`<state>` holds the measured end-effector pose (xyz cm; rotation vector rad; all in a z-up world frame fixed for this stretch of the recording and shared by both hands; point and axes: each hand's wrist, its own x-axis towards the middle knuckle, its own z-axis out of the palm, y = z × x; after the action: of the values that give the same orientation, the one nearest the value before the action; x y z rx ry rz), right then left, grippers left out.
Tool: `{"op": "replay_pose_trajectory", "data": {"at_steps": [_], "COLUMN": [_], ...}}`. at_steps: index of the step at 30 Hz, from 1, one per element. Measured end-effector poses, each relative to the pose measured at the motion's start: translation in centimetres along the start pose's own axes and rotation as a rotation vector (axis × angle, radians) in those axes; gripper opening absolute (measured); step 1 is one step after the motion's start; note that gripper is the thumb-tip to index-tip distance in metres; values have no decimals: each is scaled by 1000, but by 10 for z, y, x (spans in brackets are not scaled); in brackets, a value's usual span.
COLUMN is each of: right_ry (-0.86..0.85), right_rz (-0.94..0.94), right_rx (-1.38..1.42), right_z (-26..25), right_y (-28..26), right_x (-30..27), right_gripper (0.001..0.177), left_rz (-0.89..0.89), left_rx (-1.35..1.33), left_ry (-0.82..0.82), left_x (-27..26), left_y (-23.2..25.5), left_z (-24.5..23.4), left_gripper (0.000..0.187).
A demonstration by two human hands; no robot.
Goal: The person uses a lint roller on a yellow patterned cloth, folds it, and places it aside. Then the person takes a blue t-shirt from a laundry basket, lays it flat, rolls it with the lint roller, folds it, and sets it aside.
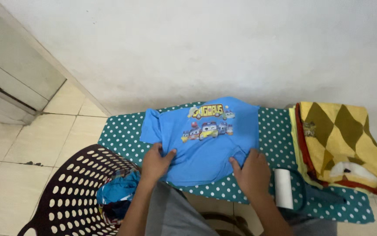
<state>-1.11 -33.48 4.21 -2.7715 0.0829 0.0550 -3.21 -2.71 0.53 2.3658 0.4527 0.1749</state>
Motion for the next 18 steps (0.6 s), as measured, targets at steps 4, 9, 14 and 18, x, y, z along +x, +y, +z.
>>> {"op": "replay_pose_trajectory", "data": {"at_steps": [4,9,14,18], "right_ry": [-362,-284,-35,121], "right_rz": [-47,328,-69,-280], "right_rx": [23,489,1416,1449], "right_z": [-13,-106,-176,-214], "right_y": [24,20,-30,-33], "right_x": [25,83,181,169], "right_gripper": [54,49,16,10], "left_rz": [-149,-378,-179,59], "left_rx": [-165,-880,-1402,-1428], "left_ry": [-377,-562,-467,-284], "left_x": [-1,77,189,192], "left_y": [-7,23,123,184], "left_z": [-14,-53,-92,-134], "left_gripper": [53,51,50,42]}}
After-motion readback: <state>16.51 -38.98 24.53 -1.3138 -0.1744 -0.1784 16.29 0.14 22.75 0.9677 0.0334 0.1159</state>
